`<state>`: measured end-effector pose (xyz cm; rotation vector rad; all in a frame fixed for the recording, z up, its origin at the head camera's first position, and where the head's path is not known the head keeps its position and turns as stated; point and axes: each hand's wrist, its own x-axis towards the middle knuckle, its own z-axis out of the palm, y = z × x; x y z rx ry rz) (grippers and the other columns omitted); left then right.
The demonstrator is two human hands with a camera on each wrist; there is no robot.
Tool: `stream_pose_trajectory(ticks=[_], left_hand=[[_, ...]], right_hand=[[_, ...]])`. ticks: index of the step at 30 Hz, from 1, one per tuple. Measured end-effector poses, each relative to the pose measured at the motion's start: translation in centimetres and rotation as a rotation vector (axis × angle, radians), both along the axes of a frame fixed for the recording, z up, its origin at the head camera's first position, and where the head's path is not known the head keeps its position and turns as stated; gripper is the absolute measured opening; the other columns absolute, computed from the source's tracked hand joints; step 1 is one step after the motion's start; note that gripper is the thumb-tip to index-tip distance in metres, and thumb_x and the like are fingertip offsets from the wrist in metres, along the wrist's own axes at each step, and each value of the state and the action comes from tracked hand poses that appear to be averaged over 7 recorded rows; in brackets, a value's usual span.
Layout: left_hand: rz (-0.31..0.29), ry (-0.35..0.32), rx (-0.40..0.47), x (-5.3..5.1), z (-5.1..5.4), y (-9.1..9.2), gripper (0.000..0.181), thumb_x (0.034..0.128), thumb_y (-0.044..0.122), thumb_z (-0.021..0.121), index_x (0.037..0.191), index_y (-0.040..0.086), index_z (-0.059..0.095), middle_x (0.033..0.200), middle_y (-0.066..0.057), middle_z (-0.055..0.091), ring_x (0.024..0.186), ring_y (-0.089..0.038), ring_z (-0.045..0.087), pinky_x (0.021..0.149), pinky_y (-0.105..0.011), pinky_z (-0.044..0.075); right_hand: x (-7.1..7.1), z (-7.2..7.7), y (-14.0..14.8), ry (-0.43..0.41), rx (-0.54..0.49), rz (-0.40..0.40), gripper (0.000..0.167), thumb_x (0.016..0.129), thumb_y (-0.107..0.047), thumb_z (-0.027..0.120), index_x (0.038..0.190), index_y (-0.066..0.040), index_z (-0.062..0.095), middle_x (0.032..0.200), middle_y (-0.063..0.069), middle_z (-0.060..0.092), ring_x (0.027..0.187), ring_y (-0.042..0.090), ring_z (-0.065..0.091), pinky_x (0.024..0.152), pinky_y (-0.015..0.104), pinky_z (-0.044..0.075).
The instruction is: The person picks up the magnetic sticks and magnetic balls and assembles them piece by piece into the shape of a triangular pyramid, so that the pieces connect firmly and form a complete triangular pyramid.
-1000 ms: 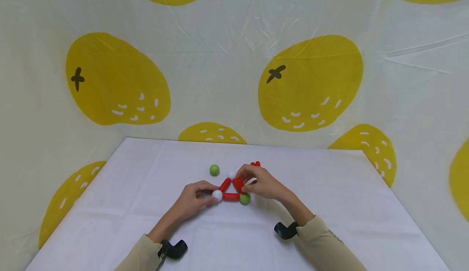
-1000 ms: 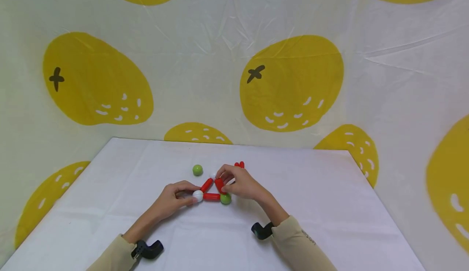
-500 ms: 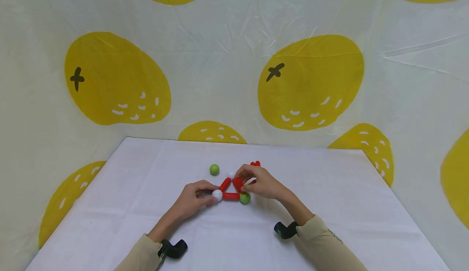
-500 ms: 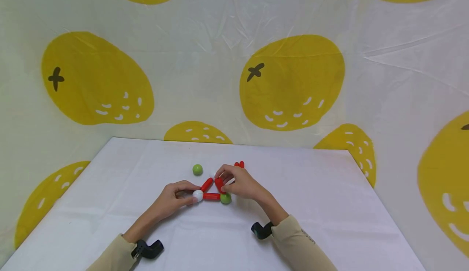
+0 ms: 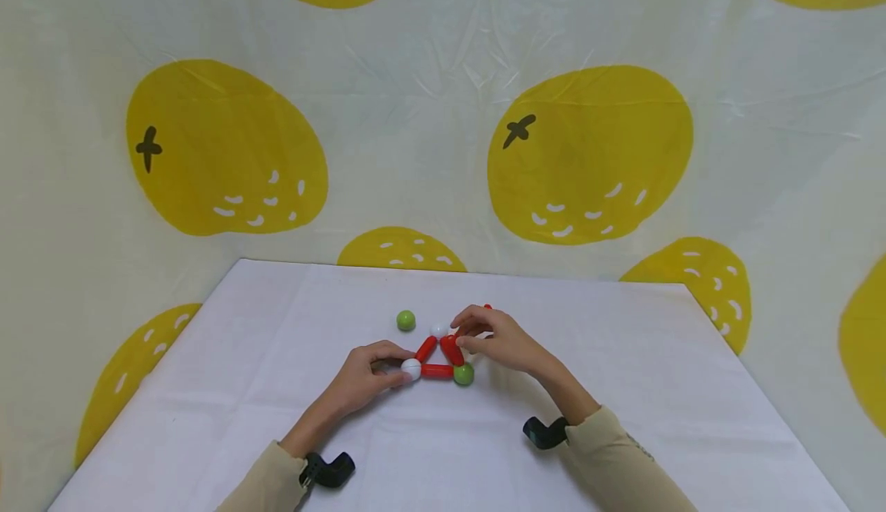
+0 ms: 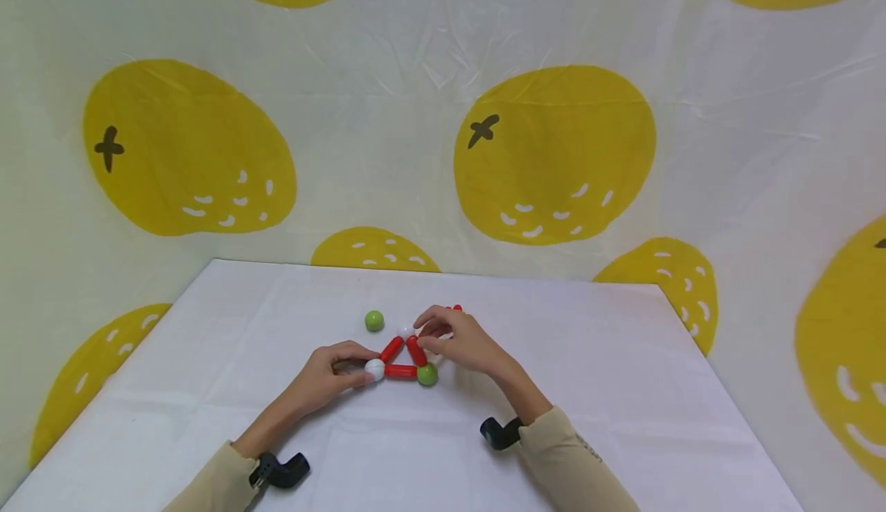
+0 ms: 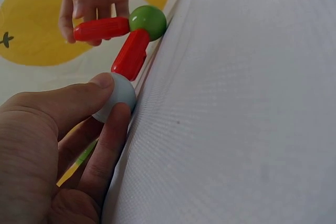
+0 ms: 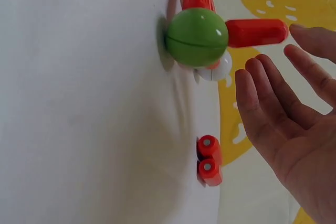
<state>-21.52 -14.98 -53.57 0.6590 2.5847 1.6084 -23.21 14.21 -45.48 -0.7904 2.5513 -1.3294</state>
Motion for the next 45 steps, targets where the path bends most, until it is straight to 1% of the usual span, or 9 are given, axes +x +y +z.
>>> stream_pose_trajectory(ticks=[4, 8, 12, 19, 25, 29, 32, 37, 45], left_hand=[[-0.003, 0.002, -0.002, 0.0, 0.0, 0.0, 0.03, 0.0894, 0.026, 0.082, 0.119, 0.024, 0.078, 0.116, 0.003, 0.074, 0.111, -0.02, 0.066, 0.086, -0.02, 0.054], [0.005, -0.003, -0.013, 0.0, 0.1, 0.0, 0.03, 0.0894, 0.024, 0.081, 0.119, 0.026, 0.077, 0.115, 0.006, 0.074, 0.11, -0.017, 0.065, 0.086, -0.02, 0.054], [0.014, -0.003, -0.02, 0.1, 0.2, -0.1, 0.03, 0.0893, 0.025, 0.081, 0.119, 0.028, 0.078, 0.114, 0.009, 0.074, 0.109, -0.014, 0.065, 0.086, -0.021, 0.055], [0.015, -0.01, -0.018, 0.2, 0.2, -0.2, 0.031, 0.0887, 0.023, 0.082, 0.119, 0.027, 0.078, 0.114, 0.009, 0.074, 0.108, -0.012, 0.065, 0.085, -0.02, 0.055], [0.009, -0.008, -0.008, 0.2, 0.2, -0.2, 0.03, 0.0893, 0.024, 0.081, 0.119, 0.027, 0.078, 0.116, 0.007, 0.074, 0.108, -0.013, 0.065, 0.084, -0.02, 0.055], [0.015, -0.014, -0.014, 0.2, 0.1, -0.4, 0.03, 0.0892, 0.024, 0.081, 0.118, 0.029, 0.078, 0.115, 0.009, 0.074, 0.108, -0.012, 0.065, 0.084, -0.02, 0.055], [0.009, 0.003, -0.014, 0.2, 0.1, -0.5, 0.03, 0.0898, 0.024, 0.081, 0.119, 0.027, 0.077, 0.116, 0.006, 0.074, 0.109, -0.014, 0.065, 0.085, -0.021, 0.055], [0.006, 0.008, -0.012, 0.1, 0.0, -0.7, 0.03, 0.0902, 0.025, 0.081, 0.12, 0.026, 0.077, 0.117, 0.006, 0.074, 0.11, -0.014, 0.065, 0.085, -0.021, 0.055], [0.024, -0.011, -0.015, 0.2, -0.3, -0.7, 0.029, 0.0895, 0.024, 0.081, 0.118, 0.029, 0.078, 0.114, 0.01, 0.074, 0.109, -0.013, 0.065, 0.084, -0.021, 0.055]], right_hand=[[-0.2, 0.2, 0.9, 0.009, -0.045, -0.048, 0.029, 0.099, -0.016, 0.067, 0.124, -0.002, 0.064, 0.112, 0.016, 0.071, 0.098, 0.027, 0.068, 0.079, 0.024, 0.059], [-0.6, 0.5, 1.7, 0.015, -0.068, -0.144, 0.025, 0.098, -0.01, 0.068, 0.121, -0.001, 0.066, 0.108, 0.016, 0.071, 0.096, 0.028, 0.067, 0.078, 0.027, 0.061], [-1.4, 0.8, 2.6, 0.028, -0.037, -0.226, 0.025, 0.098, -0.009, 0.067, 0.121, -0.002, 0.066, 0.107, 0.013, 0.071, 0.095, 0.024, 0.066, 0.078, 0.029, 0.061], [-3.2, 0.6, 4.3, 0.024, 0.015, -0.299, 0.029, 0.098, -0.009, 0.066, 0.126, 0.0, 0.064, 0.111, 0.018, 0.071, 0.092, 0.023, 0.067, 0.083, 0.042, 0.063], [-4.6, 0.2, 5.0, -0.039, 0.052, -0.317, 0.034, 0.099, -0.011, 0.066, 0.131, 0.0, 0.062, 0.112, 0.019, 0.069, 0.086, 0.022, 0.068, 0.087, 0.044, 0.062], [-5.4, -0.3, 5.0, -0.094, 0.068, -0.309, 0.037, 0.099, -0.013, 0.066, 0.133, 0.0, 0.062, 0.113, 0.02, 0.068, 0.088, 0.024, 0.07, 0.086, 0.04, 0.062], [-6.1, -0.8, 4.8, -0.131, 0.073, -0.31, 0.039, 0.099, -0.014, 0.066, 0.134, 0.0, 0.062, 0.113, 0.02, 0.068, 0.091, 0.026, 0.07, 0.084, 0.036, 0.062], [-7.3, -1.6, 4.3, -0.175, 0.086, -0.314, 0.039, 0.097, -0.016, 0.069, 0.134, -0.002, 0.063, 0.111, 0.018, 0.068, 0.087, 0.023, 0.07, 0.08, 0.03, 0.061], [-7.6, -2.0, 3.8, -0.228, 0.098, -0.338, 0.039, 0.096, -0.018, 0.071, 0.132, -0.005, 0.065, 0.11, 0.015, 0.068, 0.086, 0.021, 0.068, 0.082, 0.03, 0.06]])
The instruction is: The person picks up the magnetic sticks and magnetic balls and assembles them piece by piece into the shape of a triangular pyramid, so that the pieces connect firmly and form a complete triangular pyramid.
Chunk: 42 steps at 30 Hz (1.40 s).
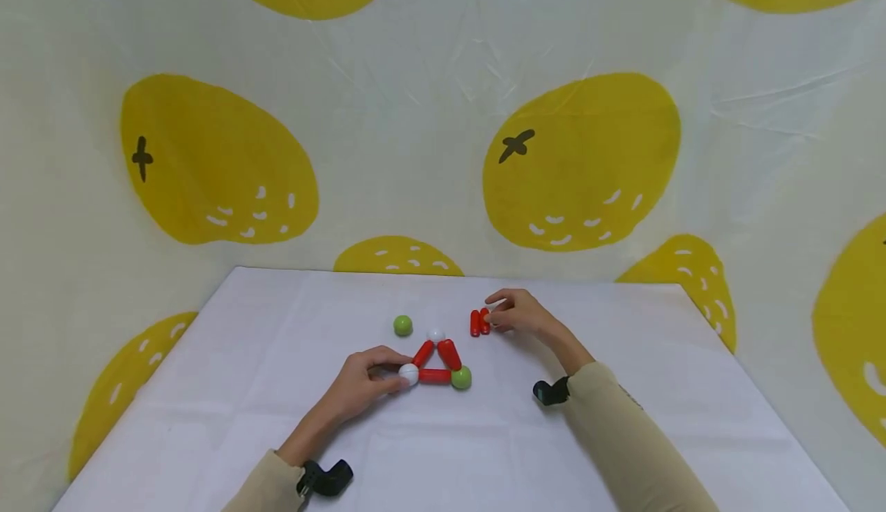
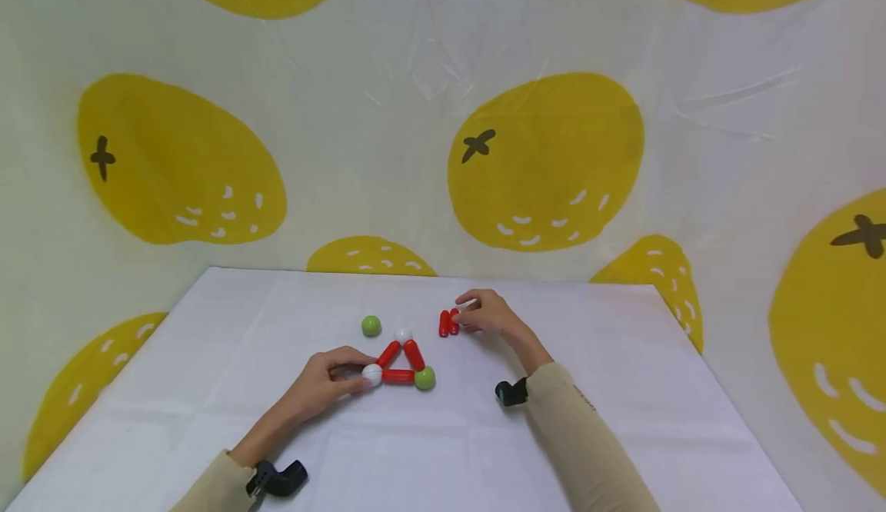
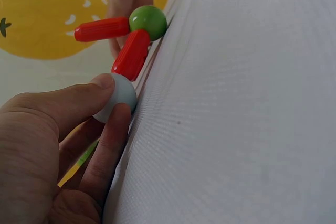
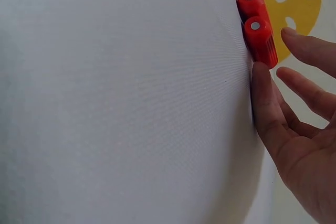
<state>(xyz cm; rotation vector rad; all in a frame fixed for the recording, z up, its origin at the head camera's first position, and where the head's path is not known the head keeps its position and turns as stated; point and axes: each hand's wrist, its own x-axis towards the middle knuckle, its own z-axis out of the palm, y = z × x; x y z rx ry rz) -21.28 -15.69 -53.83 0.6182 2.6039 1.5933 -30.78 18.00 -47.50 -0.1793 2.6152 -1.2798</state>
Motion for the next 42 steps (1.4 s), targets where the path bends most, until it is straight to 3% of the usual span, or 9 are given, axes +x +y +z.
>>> stream_pose_trajectory(ticks=[20, 42], left_hand=[[0.002, 0.001, 0.005, -0.17, 0.52, 0.21, 0.029, 0.0899, 0.025, 0.081, 0.118, 0.03, 0.078, 0.115, 0.01, 0.073, 0.11, -0.016, 0.065, 0.084, -0.021, 0.056], [-0.006, 0.012, -0.008, -0.34, 0.5, 0.27, 0.03, 0.0895, 0.025, 0.081, 0.119, 0.028, 0.077, 0.114, 0.011, 0.074, 0.11, -0.014, 0.065, 0.085, -0.021, 0.055]], right_hand=[[-0.6, -0.48, 0.17, 0.018, 0.0, -0.008, 0.035, 0.092, -0.017, 0.077, 0.124, -0.006, 0.07, 0.108, 0.013, 0.068, 0.082, 0.02, 0.066, 0.077, 0.025, 0.058], [0.09, -0.49, -0.39, 0.01, -0.043, -0.023, 0.032, 0.094, -0.012, 0.073, 0.122, -0.009, 0.058, 0.103, 0.014, 0.07, 0.081, 0.021, 0.068, 0.077, 0.029, 0.06]])
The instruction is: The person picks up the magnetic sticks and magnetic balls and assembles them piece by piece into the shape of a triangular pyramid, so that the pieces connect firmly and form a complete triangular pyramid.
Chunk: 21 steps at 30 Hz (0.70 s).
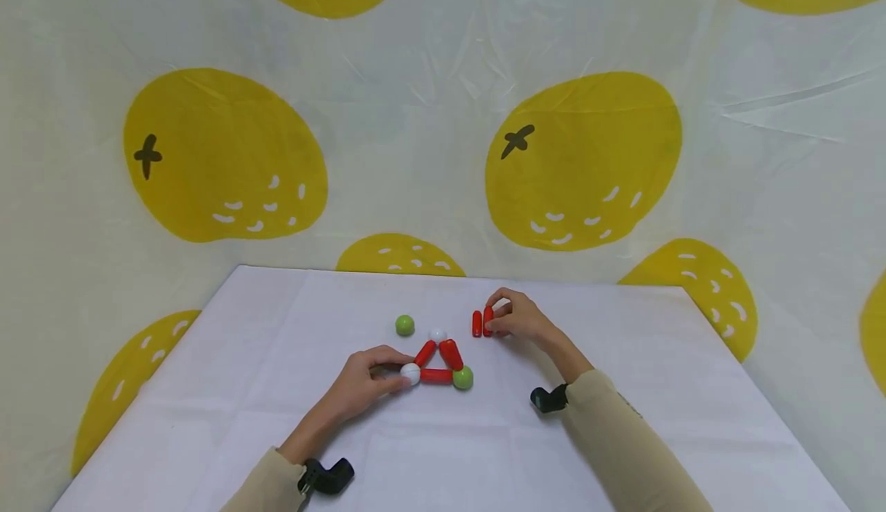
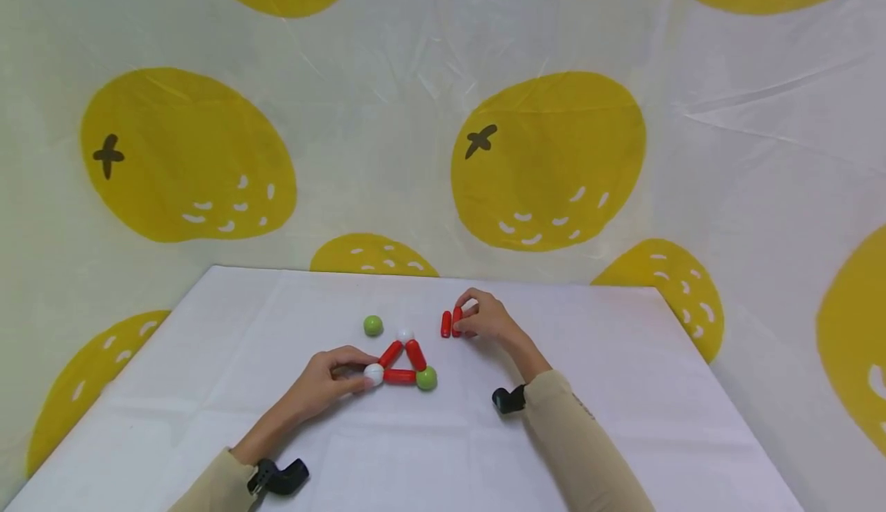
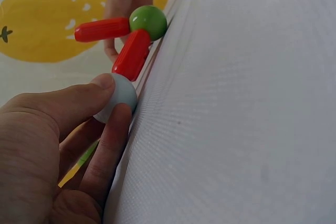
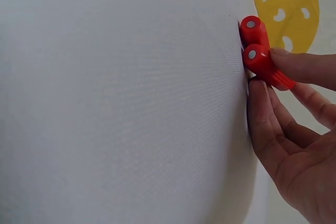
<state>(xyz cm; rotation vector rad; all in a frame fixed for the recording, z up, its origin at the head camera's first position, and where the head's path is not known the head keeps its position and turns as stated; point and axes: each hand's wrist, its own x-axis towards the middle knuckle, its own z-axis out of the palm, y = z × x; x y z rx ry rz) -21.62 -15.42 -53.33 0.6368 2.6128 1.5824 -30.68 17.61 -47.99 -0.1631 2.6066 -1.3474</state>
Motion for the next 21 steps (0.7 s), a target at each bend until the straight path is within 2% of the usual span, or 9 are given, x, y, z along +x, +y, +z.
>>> stream_pose_trajectory(ticks=[21], left_hand=[[0.007, 0.017, -0.001, 0.11, -0.42, -0.01, 0.029, 0.0894, 0.025, 0.081, 0.118, 0.025, 0.078, 0.116, 0.006, 0.074, 0.108, -0.014, 0.066, 0.083, -0.02, 0.055]], right_hand=[[0.58, -0.15, 0.45, 0.026, -0.015, -0.031, 0.031, 0.096, -0.013, 0.071, 0.124, -0.01, 0.057, 0.105, 0.015, 0.067, 0.081, 0.021, 0.066, 0.076, 0.029, 0.061]])
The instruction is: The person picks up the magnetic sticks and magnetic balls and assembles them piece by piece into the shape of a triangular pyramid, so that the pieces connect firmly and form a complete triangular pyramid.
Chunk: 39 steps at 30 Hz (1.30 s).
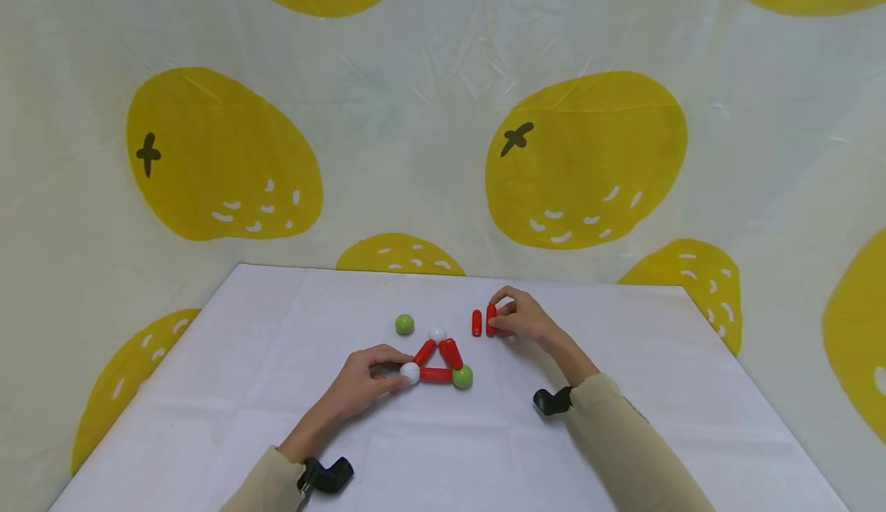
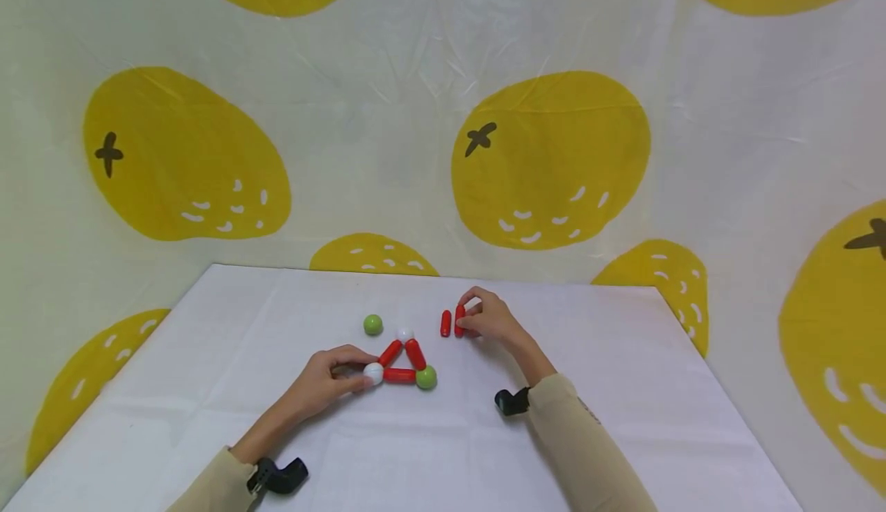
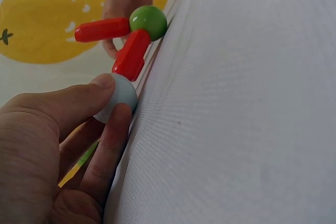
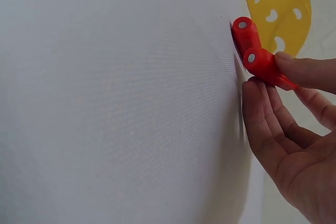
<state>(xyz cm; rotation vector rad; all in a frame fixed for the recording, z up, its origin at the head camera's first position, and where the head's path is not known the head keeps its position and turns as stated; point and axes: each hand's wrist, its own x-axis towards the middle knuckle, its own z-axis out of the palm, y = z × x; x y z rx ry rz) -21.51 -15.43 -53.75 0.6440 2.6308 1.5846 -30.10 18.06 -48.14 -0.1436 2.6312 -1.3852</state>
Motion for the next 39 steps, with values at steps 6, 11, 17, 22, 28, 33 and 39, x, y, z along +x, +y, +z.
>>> stream_pose_trajectory(ticks=[6, 11, 17, 22, 28, 33, 39], left_hand=[[-0.004, 0.003, 0.006, 0.0, 0.1, -0.1, 0.029, 0.0895, 0.024, 0.081, 0.118, 0.026, 0.078, 0.115, 0.006, 0.074, 0.109, -0.015, 0.066, 0.084, -0.02, 0.055], [-0.006, -0.002, 0.008, 0.0, 0.1, -0.1, 0.029, 0.0892, 0.023, 0.081, 0.117, 0.027, 0.078, 0.115, 0.007, 0.074, 0.109, -0.015, 0.066, 0.085, -0.02, 0.055], [-0.004, -0.012, 0.005, 0.0, 0.1, -0.1, 0.029, 0.0891, 0.022, 0.081, 0.117, 0.028, 0.078, 0.115, 0.009, 0.074, 0.109, -0.014, 0.065, 0.086, -0.02, 0.055], [-0.004, -0.017, 0.007, 0.0, 0.0, -0.1, 0.029, 0.0894, 0.022, 0.081, 0.118, 0.03, 0.077, 0.114, 0.01, 0.073, 0.111, -0.015, 0.065, 0.087, -0.021, 0.054], [-0.004, -0.019, 0.009, -0.1, -0.2, -0.1, 0.029, 0.0898, 0.024, 0.081, 0.117, 0.031, 0.077, 0.115, 0.01, 0.073, 0.111, -0.016, 0.065, 0.088, -0.021, 0.054], [-0.004, -0.016, 0.009, -0.1, -0.2, -0.1, 0.03, 0.0893, 0.024, 0.081, 0.118, 0.031, 0.077, 0.115, 0.011, 0.073, 0.111, -0.015, 0.065, 0.089, -0.021, 0.054], [-0.002, -0.009, 0.002, -0.1, -0.1, 0.0, 0.03, 0.0893, 0.025, 0.081, 0.118, 0.031, 0.077, 0.114, 0.012, 0.073, 0.111, -0.014, 0.065, 0.089, -0.022, 0.054]], right_hand=[[0.5, 0.4, -0.1, 0.013, -0.008, 0.005, 0.031, 0.096, -0.012, 0.072, 0.123, -0.009, 0.058, 0.107, 0.016, 0.066, 0.084, 0.021, 0.067, 0.079, 0.03, 0.062], [1.0, 0.7, -0.1, 0.048, -0.007, 0.019, 0.032, 0.095, -0.012, 0.072, 0.124, -0.008, 0.058, 0.107, 0.016, 0.065, 0.089, 0.021, 0.065, 0.083, 0.031, 0.062], [1.2, 1.1, -0.2, 0.072, -0.029, 0.038, 0.031, 0.095, -0.011, 0.072, 0.123, -0.008, 0.058, 0.111, 0.016, 0.065, 0.093, 0.022, 0.066, 0.085, 0.032, 0.062], [1.5, 1.6, -0.6, 0.077, -0.053, 0.064, 0.032, 0.095, -0.01, 0.071, 0.125, -0.007, 0.057, 0.112, 0.018, 0.065, 0.092, 0.022, 0.068, 0.084, 0.034, 0.062], [1.8, 2.3, -1.5, 0.076, -0.078, 0.079, 0.033, 0.096, -0.007, 0.07, 0.126, -0.007, 0.056, 0.113, 0.019, 0.063, 0.095, 0.024, 0.067, 0.082, 0.037, 0.063], [2.0, 3.0, -2.3, 0.089, -0.071, 0.1, 0.032, 0.096, -0.007, 0.07, 0.125, -0.008, 0.057, 0.114, 0.019, 0.065, 0.095, 0.025, 0.068, 0.085, 0.04, 0.063], [2.1, 3.6, -3.4, 0.118, -0.04, 0.135, 0.031, 0.096, -0.007, 0.07, 0.125, -0.01, 0.058, 0.116, 0.017, 0.067, 0.096, 0.024, 0.068, 0.085, 0.035, 0.063]])
